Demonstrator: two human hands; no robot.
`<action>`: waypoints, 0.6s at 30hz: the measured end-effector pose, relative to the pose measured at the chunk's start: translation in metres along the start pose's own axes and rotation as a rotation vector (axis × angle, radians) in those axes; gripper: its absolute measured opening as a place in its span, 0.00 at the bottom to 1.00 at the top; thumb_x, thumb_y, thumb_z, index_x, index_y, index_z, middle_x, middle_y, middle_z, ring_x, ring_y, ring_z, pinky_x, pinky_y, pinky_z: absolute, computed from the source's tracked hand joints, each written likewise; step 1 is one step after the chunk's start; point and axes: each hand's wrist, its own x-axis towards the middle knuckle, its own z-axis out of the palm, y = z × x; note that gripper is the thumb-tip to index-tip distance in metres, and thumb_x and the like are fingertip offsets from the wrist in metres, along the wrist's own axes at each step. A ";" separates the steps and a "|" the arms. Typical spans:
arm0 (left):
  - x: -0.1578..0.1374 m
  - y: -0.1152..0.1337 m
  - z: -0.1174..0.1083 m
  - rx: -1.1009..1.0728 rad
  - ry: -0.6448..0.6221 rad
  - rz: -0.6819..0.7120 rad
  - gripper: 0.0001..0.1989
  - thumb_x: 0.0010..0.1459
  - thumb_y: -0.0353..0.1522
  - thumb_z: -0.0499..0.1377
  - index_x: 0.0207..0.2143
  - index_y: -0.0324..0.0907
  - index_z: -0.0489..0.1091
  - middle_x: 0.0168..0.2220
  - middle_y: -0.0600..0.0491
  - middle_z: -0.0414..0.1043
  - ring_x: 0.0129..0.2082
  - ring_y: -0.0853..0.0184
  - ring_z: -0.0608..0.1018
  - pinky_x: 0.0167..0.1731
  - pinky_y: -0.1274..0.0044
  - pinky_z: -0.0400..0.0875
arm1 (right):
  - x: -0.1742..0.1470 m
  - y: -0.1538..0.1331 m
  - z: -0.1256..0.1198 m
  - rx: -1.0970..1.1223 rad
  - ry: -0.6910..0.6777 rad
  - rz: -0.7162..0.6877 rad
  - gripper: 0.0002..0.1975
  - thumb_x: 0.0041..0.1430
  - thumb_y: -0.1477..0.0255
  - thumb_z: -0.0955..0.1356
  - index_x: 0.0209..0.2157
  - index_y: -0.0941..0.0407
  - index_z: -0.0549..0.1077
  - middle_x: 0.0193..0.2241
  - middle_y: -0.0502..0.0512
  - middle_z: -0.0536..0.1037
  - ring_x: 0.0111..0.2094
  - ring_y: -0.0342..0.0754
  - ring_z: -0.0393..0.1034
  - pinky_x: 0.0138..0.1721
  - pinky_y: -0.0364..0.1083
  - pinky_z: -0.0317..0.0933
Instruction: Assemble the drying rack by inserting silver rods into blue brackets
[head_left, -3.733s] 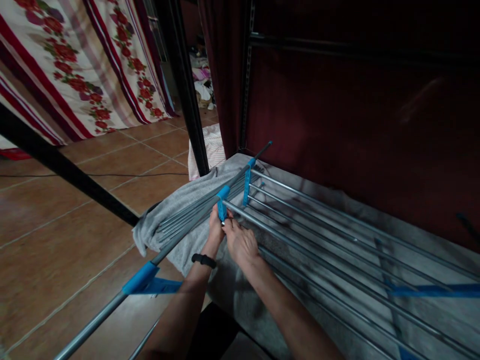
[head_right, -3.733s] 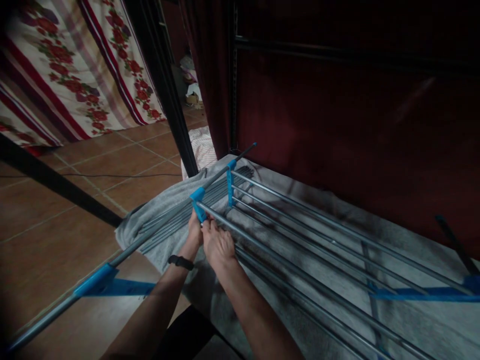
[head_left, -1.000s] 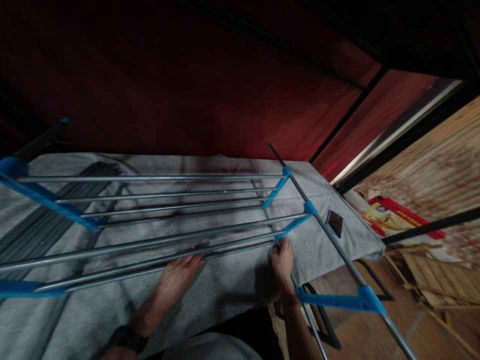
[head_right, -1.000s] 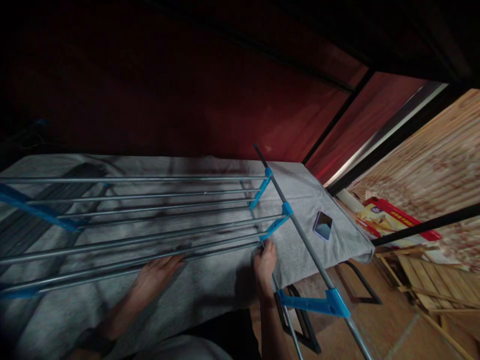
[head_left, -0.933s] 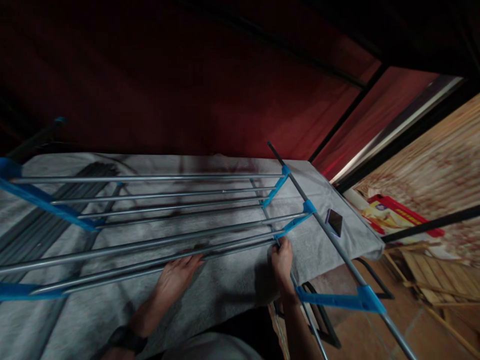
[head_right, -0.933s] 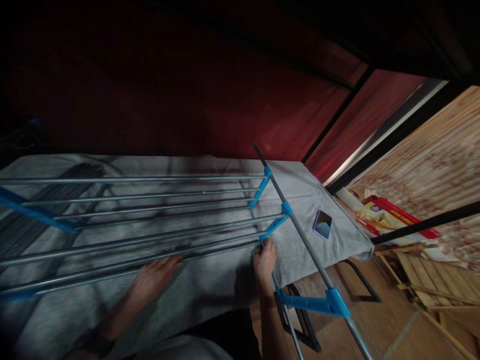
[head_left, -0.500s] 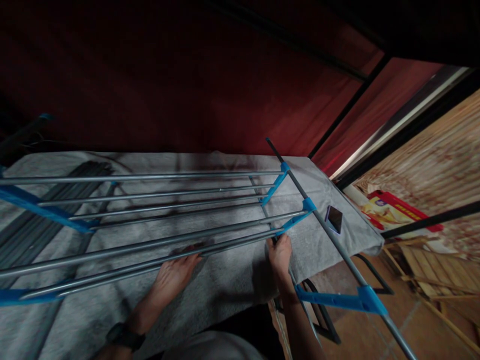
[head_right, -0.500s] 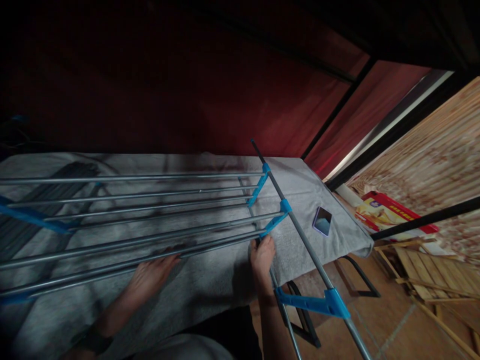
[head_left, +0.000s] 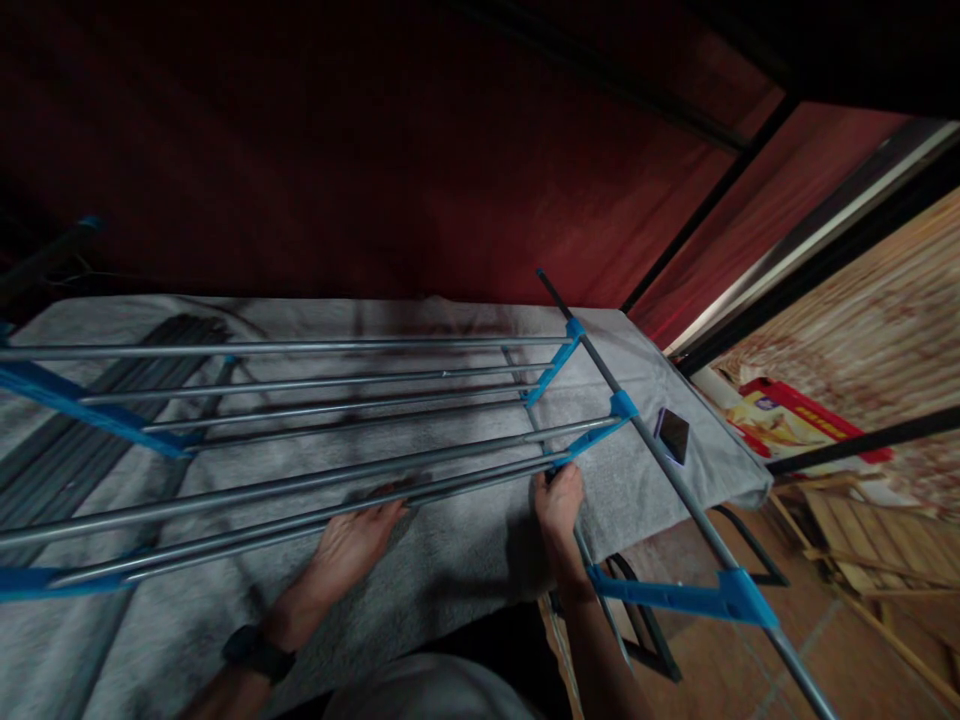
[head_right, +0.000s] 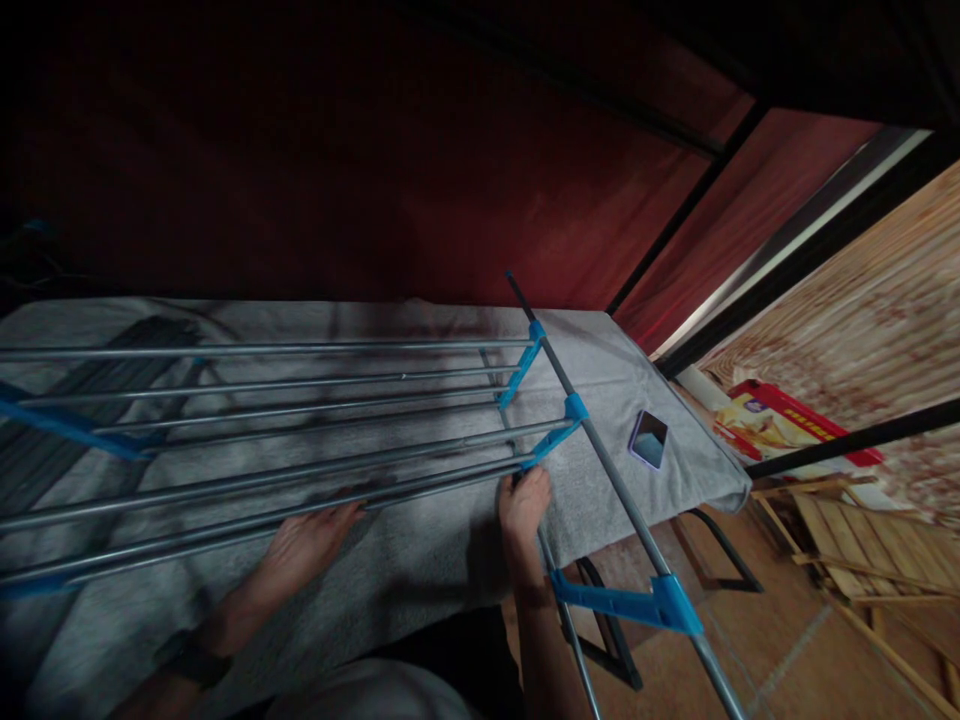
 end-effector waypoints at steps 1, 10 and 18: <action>0.000 0.000 0.001 0.003 -0.004 0.001 0.19 0.72 0.34 0.46 0.55 0.44 0.73 0.41 0.45 0.83 0.44 0.56 0.83 0.44 0.68 0.74 | 0.000 0.000 0.000 -0.002 0.002 0.000 0.08 0.61 0.65 0.61 0.39 0.53 0.59 0.41 0.73 0.75 0.46 0.66 0.72 0.46 0.64 0.66; 0.003 -0.004 0.004 -0.027 0.005 0.012 0.19 0.71 0.34 0.47 0.54 0.44 0.74 0.45 0.44 0.82 0.46 0.56 0.83 0.45 0.68 0.74 | -0.003 -0.003 0.001 -0.015 0.017 0.005 0.09 0.61 0.64 0.60 0.40 0.54 0.60 0.41 0.74 0.75 0.47 0.67 0.71 0.46 0.65 0.65; 0.003 0.003 -0.006 -0.028 -0.056 0.004 0.20 0.70 0.31 0.47 0.57 0.44 0.73 0.49 0.44 0.81 0.49 0.55 0.82 0.49 0.66 0.74 | -0.004 -0.003 0.002 -0.115 0.034 -0.024 0.10 0.63 0.63 0.61 0.40 0.55 0.62 0.40 0.74 0.75 0.45 0.66 0.71 0.45 0.63 0.66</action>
